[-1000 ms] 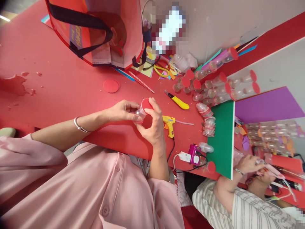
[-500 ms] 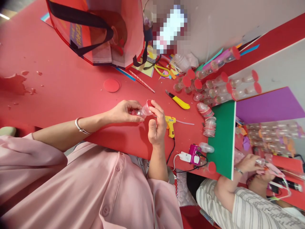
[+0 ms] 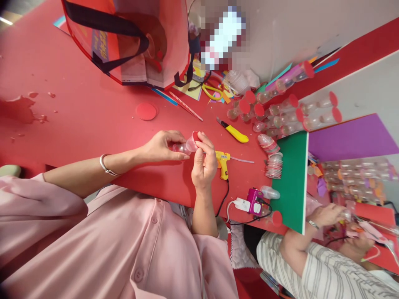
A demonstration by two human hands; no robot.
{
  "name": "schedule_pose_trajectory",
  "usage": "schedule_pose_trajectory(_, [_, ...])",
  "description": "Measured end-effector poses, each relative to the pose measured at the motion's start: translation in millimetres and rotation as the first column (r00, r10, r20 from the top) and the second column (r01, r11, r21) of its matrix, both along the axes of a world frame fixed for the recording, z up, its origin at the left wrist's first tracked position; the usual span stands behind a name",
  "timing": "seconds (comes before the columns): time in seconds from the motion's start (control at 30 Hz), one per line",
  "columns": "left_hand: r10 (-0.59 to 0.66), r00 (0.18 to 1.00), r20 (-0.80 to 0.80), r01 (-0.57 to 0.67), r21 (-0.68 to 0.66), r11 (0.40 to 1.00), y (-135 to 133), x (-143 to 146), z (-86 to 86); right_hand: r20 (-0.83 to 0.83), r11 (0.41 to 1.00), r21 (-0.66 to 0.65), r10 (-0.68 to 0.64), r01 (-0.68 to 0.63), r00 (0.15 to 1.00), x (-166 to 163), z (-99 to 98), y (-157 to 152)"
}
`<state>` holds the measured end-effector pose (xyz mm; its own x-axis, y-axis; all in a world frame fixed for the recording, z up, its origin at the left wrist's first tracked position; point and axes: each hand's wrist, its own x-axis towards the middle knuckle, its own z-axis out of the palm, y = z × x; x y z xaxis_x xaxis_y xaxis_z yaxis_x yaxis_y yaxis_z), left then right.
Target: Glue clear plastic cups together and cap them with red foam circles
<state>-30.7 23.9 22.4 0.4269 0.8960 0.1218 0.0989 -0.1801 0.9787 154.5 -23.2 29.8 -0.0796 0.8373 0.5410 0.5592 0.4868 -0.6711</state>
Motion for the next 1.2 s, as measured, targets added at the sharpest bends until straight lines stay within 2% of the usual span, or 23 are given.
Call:
schedule_pose_trajectory(0.3, [-0.027, 0.993, 0.115, 0.027, 0.009, 1.0, 3.7, 1.4, -12.6, -0.079, 0.999, 0.011, 0.054, -0.053, 0.995, -0.5, 1.4, -4.8])
schedule_pose_trajectory(0.43, [-0.037, 0.987, 0.159, 0.037, 0.003, 0.999, 4.3, 1.6, -16.1, -0.065, 0.998, 0.022, 0.068, -0.067, 0.996, 0.8, 3.7, -7.4])
schedule_pose_trajectory(0.77, [-0.064, 0.969, 0.239, 0.072, -0.027, 0.997, 3.8, 2.2, -14.6, -0.056, 0.996, 0.024, 0.082, -0.081, 0.995, 2.6, 3.9, -12.7])
schedule_pose_trajectory(1.2, [-0.144, 0.955, 0.26, 0.16, -0.039, 0.986, 5.9, -2.8, -9.5, -0.103, 0.99, 0.017, 0.14, -0.139, 0.985, 4.8, 9.4, -17.7])
